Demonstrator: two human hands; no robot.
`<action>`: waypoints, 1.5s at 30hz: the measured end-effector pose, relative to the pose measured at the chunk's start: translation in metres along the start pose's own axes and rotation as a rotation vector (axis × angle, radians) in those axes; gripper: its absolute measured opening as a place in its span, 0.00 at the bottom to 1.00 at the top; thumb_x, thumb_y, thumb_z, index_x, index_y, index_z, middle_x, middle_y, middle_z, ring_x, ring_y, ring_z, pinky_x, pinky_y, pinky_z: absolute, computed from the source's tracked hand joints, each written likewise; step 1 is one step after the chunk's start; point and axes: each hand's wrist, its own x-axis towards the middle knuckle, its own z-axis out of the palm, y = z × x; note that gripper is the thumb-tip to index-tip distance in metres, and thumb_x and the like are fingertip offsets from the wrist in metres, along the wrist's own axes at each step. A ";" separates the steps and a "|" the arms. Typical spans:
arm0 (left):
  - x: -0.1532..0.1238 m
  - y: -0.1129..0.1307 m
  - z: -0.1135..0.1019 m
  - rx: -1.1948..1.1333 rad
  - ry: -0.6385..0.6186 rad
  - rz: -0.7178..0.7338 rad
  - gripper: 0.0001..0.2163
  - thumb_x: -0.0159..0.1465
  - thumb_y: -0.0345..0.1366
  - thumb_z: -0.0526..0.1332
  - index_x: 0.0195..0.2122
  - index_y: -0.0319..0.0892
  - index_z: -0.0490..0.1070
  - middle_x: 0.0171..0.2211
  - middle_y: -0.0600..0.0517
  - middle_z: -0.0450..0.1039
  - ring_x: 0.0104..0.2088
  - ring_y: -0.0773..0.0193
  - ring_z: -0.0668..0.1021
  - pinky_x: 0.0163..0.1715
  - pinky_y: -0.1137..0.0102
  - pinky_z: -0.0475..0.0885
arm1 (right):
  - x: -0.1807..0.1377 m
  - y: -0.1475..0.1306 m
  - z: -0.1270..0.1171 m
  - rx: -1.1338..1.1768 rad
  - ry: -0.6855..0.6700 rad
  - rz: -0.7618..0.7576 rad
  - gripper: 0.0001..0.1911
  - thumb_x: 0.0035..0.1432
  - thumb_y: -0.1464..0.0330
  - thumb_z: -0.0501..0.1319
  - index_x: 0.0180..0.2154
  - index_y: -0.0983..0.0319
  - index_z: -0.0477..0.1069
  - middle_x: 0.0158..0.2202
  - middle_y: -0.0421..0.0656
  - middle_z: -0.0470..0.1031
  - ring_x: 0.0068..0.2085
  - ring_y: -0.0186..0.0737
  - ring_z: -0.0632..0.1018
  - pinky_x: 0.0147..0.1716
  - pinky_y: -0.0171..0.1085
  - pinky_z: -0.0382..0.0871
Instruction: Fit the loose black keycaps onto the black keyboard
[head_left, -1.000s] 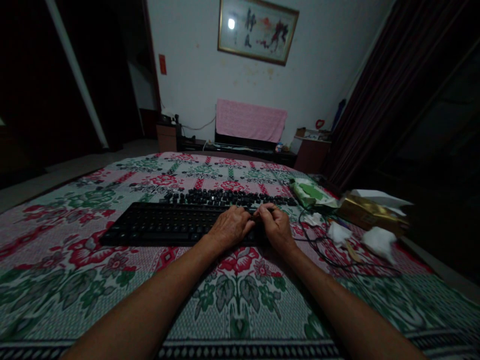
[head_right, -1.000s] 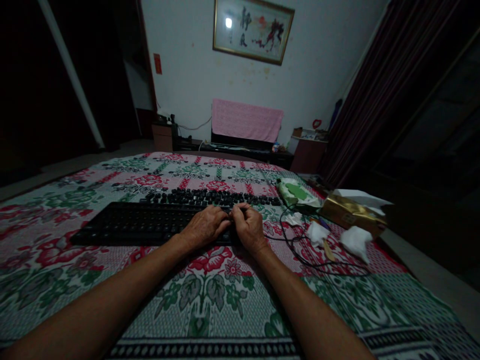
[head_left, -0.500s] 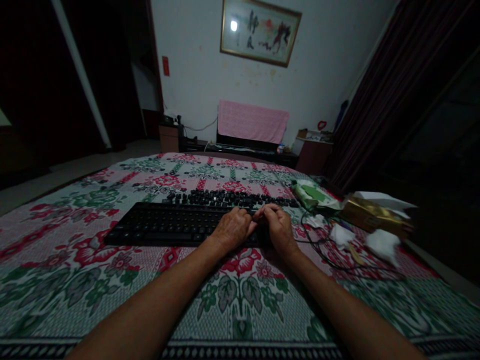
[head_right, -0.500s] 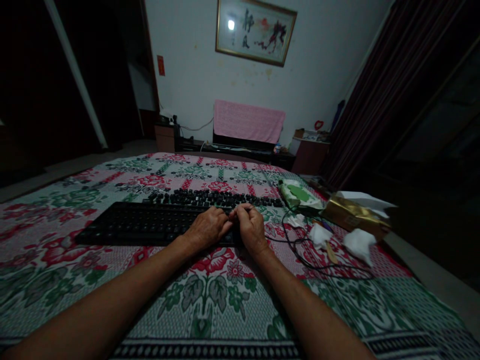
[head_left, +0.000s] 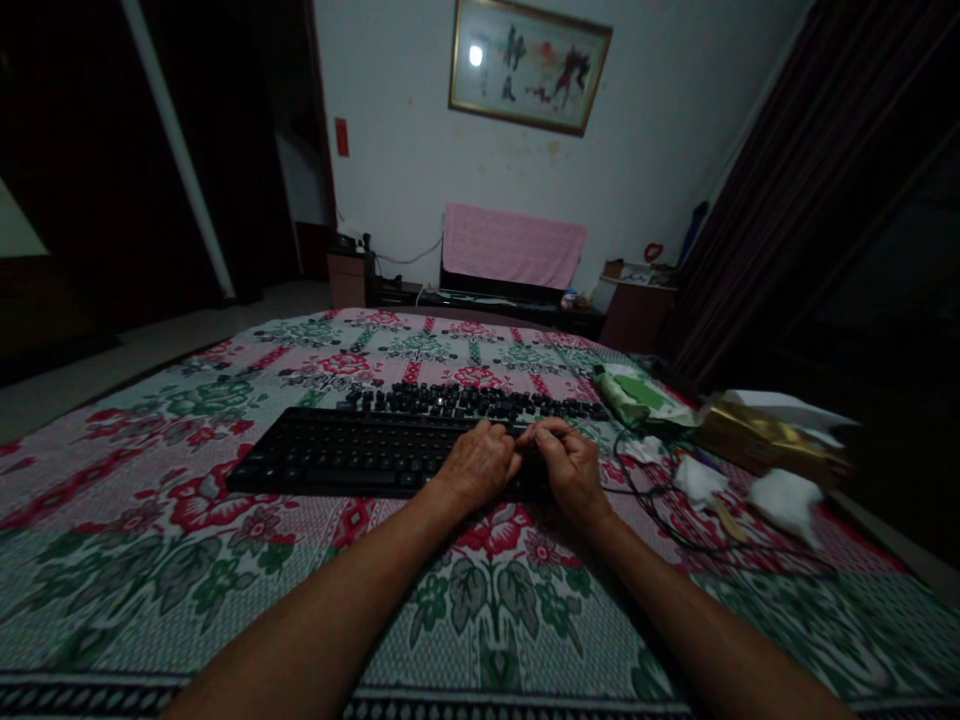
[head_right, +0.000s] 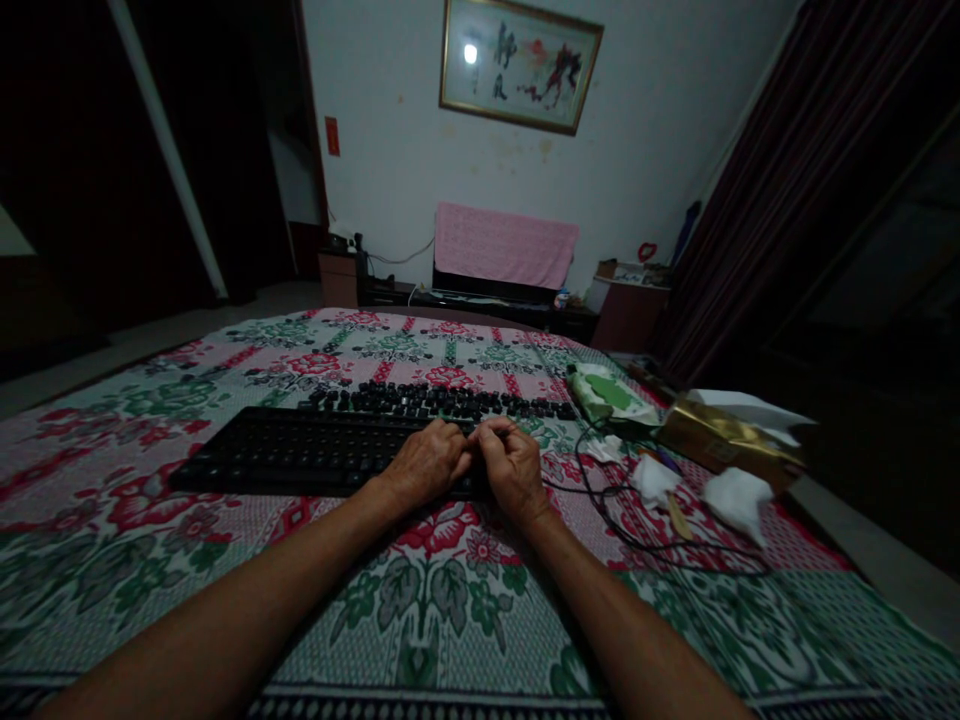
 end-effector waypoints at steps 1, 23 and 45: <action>0.000 0.000 0.000 -0.001 0.003 0.001 0.14 0.65 0.38 0.49 0.37 0.37 0.72 0.36 0.46 0.71 0.40 0.58 0.71 0.38 0.66 0.70 | 0.001 -0.001 0.000 0.025 0.019 0.032 0.12 0.55 0.63 0.54 0.24 0.61 0.68 0.26 0.42 0.72 0.31 0.38 0.74 0.35 0.36 0.68; -0.003 -0.004 0.001 -0.026 0.019 -0.026 0.09 0.60 0.37 0.56 0.40 0.40 0.68 0.38 0.49 0.69 0.42 0.59 0.69 0.39 0.68 0.69 | 0.019 -0.001 -0.009 -0.338 -0.347 0.338 0.10 0.40 0.64 0.63 0.25 0.63 0.69 0.22 0.37 0.70 0.23 0.31 0.68 0.23 0.30 0.61; -0.006 0.001 -0.004 -0.037 0.035 -0.057 0.13 0.63 0.44 0.52 0.39 0.41 0.69 0.38 0.48 0.70 0.42 0.58 0.70 0.38 0.67 0.69 | 0.037 0.002 -0.032 -0.500 -0.223 0.273 0.14 0.45 0.63 0.62 0.33 0.65 0.73 0.29 0.43 0.77 0.30 0.37 0.75 0.28 0.32 0.66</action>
